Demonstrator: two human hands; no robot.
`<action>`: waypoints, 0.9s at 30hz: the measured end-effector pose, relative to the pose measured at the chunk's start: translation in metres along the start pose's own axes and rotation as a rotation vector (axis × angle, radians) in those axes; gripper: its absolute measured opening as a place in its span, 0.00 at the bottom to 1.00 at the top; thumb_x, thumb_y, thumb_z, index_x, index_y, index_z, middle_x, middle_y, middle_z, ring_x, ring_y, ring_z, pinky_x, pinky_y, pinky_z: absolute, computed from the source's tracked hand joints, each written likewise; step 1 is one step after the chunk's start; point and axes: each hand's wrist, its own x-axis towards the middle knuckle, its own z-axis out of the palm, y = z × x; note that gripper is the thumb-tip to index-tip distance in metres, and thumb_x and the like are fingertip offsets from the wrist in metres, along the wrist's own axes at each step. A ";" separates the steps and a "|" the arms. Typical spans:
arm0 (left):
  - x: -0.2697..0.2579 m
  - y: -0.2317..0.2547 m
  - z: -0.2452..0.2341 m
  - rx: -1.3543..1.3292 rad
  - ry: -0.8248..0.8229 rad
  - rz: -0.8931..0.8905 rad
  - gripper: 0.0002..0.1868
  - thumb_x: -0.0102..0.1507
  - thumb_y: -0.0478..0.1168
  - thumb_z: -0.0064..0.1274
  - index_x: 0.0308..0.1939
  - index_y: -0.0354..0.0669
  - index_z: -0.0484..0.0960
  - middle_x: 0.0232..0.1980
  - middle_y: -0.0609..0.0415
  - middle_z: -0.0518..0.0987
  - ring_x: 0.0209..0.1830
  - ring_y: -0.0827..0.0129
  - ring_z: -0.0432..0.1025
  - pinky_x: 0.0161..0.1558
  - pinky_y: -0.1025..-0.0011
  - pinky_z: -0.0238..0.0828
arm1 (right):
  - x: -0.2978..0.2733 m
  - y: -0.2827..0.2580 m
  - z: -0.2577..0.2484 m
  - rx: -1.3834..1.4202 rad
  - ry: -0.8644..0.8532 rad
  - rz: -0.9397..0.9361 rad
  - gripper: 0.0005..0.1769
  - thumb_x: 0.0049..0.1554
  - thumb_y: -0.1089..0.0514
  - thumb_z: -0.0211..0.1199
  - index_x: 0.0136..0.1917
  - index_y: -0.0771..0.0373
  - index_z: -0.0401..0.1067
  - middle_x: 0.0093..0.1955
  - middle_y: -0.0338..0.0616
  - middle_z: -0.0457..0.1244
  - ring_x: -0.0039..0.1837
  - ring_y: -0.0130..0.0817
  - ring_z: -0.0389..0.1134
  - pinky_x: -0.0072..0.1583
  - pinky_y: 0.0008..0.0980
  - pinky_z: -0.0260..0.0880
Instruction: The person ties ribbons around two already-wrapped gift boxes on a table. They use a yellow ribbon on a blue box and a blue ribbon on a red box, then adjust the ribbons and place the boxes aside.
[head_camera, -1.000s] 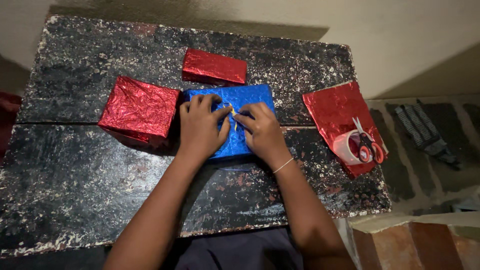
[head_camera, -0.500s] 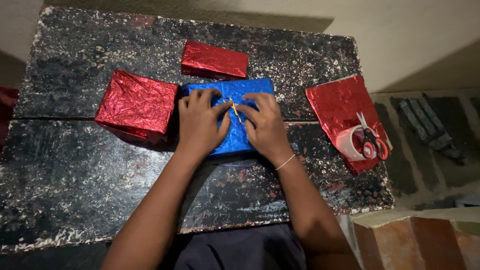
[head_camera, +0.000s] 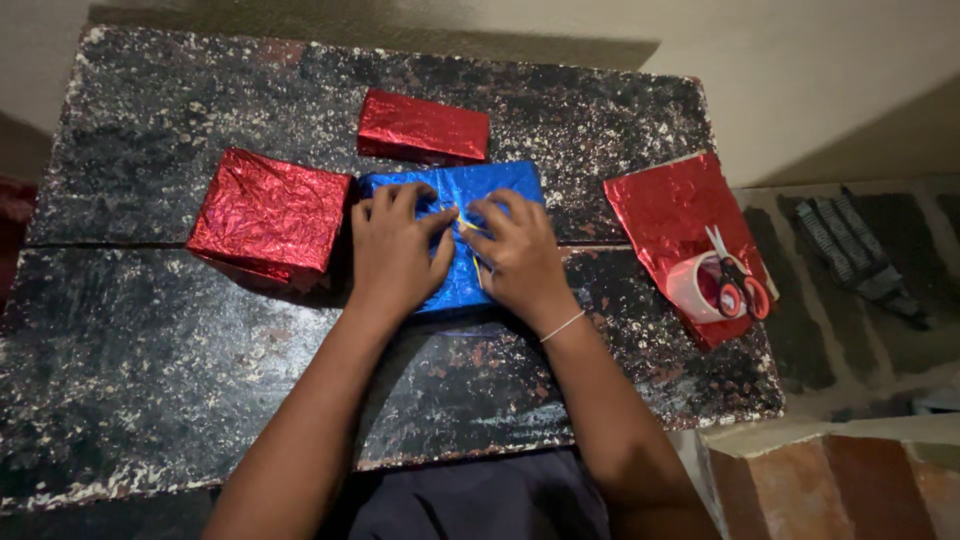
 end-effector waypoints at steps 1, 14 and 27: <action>0.000 0.000 0.000 -0.002 -0.004 -0.003 0.15 0.58 0.44 0.60 0.47 0.52 0.90 0.57 0.52 0.77 0.60 0.54 0.66 0.58 0.52 0.58 | -0.001 0.001 0.000 0.030 0.005 0.005 0.19 0.44 0.61 0.69 0.51 0.58 0.80 0.62 0.45 0.65 0.68 0.47 0.63 0.65 0.48 0.63; 0.000 -0.001 0.001 -0.019 0.010 -0.002 0.14 0.58 0.44 0.60 0.47 0.52 0.90 0.57 0.53 0.77 0.60 0.56 0.66 0.58 0.53 0.57 | 0.000 0.000 -0.002 0.162 0.022 0.095 0.20 0.42 0.65 0.69 0.51 0.56 0.80 0.60 0.42 0.66 0.65 0.46 0.63 0.65 0.46 0.64; -0.001 -0.004 0.006 -0.050 0.029 -0.026 0.14 0.58 0.44 0.60 0.47 0.53 0.90 0.57 0.53 0.77 0.61 0.56 0.66 0.59 0.53 0.57 | -0.002 0.001 0.000 0.185 0.072 0.181 0.18 0.47 0.68 0.64 0.51 0.57 0.81 0.58 0.44 0.66 0.64 0.47 0.64 0.65 0.44 0.64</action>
